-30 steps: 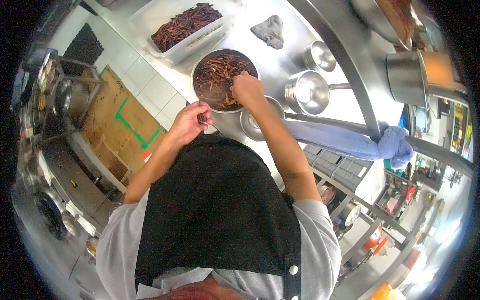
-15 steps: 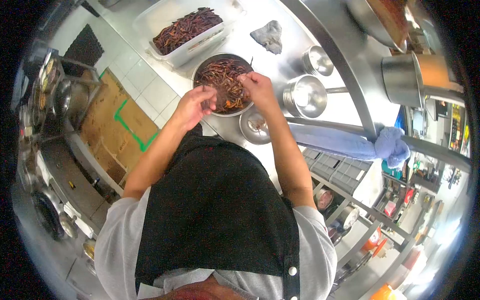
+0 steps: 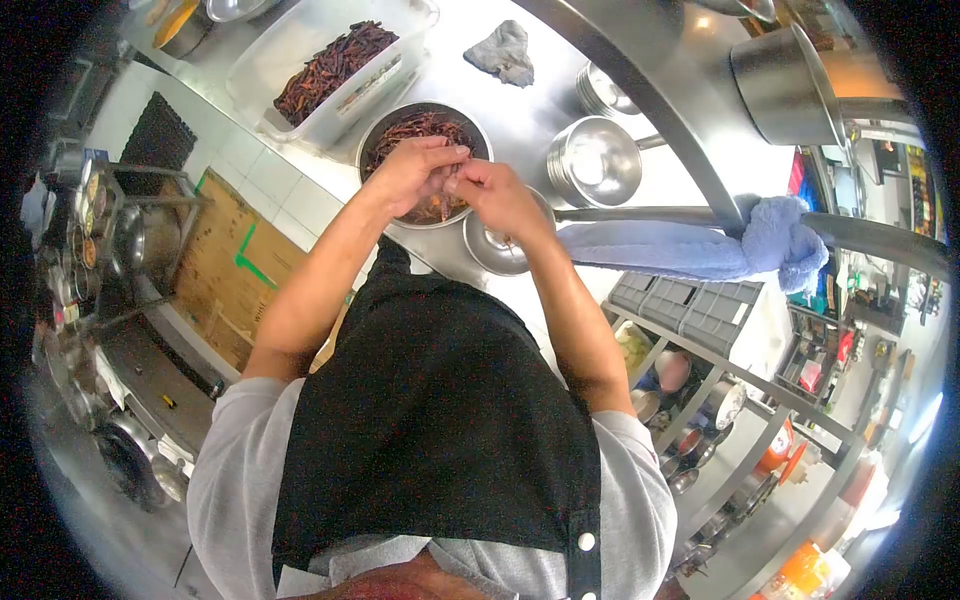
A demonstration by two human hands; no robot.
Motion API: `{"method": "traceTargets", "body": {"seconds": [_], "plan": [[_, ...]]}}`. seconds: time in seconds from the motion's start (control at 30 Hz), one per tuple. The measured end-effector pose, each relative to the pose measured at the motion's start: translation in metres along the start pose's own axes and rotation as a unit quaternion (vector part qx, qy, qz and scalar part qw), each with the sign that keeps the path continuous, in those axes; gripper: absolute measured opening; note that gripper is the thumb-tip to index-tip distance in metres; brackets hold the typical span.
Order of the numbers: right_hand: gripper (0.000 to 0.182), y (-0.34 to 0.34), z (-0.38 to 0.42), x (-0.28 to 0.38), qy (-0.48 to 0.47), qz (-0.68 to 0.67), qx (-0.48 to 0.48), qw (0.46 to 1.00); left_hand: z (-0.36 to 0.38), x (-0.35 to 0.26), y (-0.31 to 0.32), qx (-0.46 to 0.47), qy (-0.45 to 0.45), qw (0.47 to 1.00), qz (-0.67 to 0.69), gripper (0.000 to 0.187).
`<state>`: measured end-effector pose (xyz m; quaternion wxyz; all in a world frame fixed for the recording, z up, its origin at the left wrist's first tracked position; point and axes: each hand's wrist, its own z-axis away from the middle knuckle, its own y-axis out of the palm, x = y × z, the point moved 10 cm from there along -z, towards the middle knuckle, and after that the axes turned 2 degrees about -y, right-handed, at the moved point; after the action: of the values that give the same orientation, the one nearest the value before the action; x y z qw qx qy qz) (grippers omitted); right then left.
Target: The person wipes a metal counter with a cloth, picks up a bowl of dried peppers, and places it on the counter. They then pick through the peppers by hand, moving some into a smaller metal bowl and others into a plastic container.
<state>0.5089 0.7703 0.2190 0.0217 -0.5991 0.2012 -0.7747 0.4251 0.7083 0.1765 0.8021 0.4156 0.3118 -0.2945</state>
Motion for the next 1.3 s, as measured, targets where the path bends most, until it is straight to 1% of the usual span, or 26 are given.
{"method": "traceTargets", "body": {"seconds": [0.03,0.07,0.13,0.17,0.27,0.37,0.4,0.47,0.5,0.57,0.67,0.7,0.77,0.8,0.83,0.87,0.97,1.07,1.13,1.17,1.27,1.3], "plan": [[0.018,0.000,0.003,0.008,-0.057,0.010,-0.014,0.998,-0.005,0.012,-0.003,0.004,-0.013,1.000,0.027,0.019],[0.018,-0.001,0.006,0.018,-0.113,0.020,-0.027,0.993,-0.013,0.030,-0.009,0.026,-0.046,0.997,0.060,0.015],[0.017,-0.001,0.009,0.018,-0.115,-0.012,-0.039,0.992,-0.020,0.052,-0.020,0.008,-0.063,0.989,0.133,0.016],[0.017,-0.003,0.009,0.018,-0.117,-0.028,-0.046,0.992,-0.019,0.052,-0.020,0.000,-0.071,0.983,0.169,0.016],[0.019,-0.019,0.008,-0.014,0.054,-0.096,-0.058,0.992,0.001,0.040,-0.023,-0.018,-0.061,0.990,0.123,0.019],[0.021,-0.025,0.006,-0.022,0.057,-0.123,-0.074,0.988,0.027,0.023,0.008,0.054,-0.045,0.997,-0.012,0.022],[0.021,-0.024,0.007,-0.025,0.059,-0.135,-0.075,0.986,0.031,0.023,0.013,0.023,-0.041,0.998,-0.030,0.023],[0.022,-0.019,0.006,-0.030,0.060,-0.160,-0.076,0.982,0.027,0.029,0.015,0.008,-0.006,0.997,-0.079,0.022],[0.021,-0.019,0.008,-0.037,0.079,-0.204,-0.083,0.972,0.026,0.031,0.014,0.001,0.012,0.994,-0.104,0.022],[0.020,-0.020,0.015,-0.050,0.115,-0.291,-0.099,0.945,0.026,0.042,0.011,-0.006,-0.013,0.997,-0.075,0.018],[0.021,-0.025,0.029,-0.059,0.118,-0.377,-0.120,0.911,0.027,0.056,0.009,0.010,-0.047,0.999,0.005,0.015],[0.021,-0.027,0.035,-0.071,0.134,-0.321,-0.104,0.932,0.027,0.060,0.010,0.019,-0.058,0.997,0.037,0.015],[0.021,-0.030,0.048,-0.099,0.165,-0.207,-0.070,0.962,0.025,0.061,0.011,0.015,-0.050,0.996,0.070,0.014],[0.020,-0.035,0.054,-0.103,0.153,-0.093,-0.078,0.981,0.025,0.062,0.011,0.013,-0.047,0.995,0.086,0.014],[0.021,-0.039,0.064,-0.106,0.140,0.024,-0.084,0.986,0.023,0.064,0.011,0.006,-0.046,0.996,0.078,0.015],[0.022,-0.041,0.070,-0.096,0.125,0.140,-0.090,0.978,0.021,0.066,0.011,0.000,-0.044,0.997,0.069,0.015],[0.024,-0.034,0.071,-0.071,0.071,0.108,-0.090,0.988,0.018,0.070,0.013,-0.016,-0.040,0.999,0.027,0.014],[0.022,-0.015,0.067,-0.052,0.024,0.075,-0.085,0.993,0.019,0.078,0.022,-0.012,-0.046,0.999,-0.003,0.012],[0.021,-0.013,0.069,-0.048,0.023,0.082,-0.094,0.992,0.021,0.081,0.025,-0.007,-0.035,0.999,-0.017,0.014],[0.021,-0.011,0.070,-0.047,0.022,0.086,-0.097,0.991,0.025,0.082,0.025,0.006,-0.045,0.999,0.004,0.013],[0.019,0.000,0.079,-0.038,-0.033,0.067,-0.051,0.996,0.040,0.092,0.025,0.040,-0.084,0.992,0.084,0.012],[0.019,0.006,0.082,-0.045,-0.008,-0.015,-0.018,1.000,0.046,0.100,0.026,0.050,-0.103,0.986,0.119,0.012]]}}
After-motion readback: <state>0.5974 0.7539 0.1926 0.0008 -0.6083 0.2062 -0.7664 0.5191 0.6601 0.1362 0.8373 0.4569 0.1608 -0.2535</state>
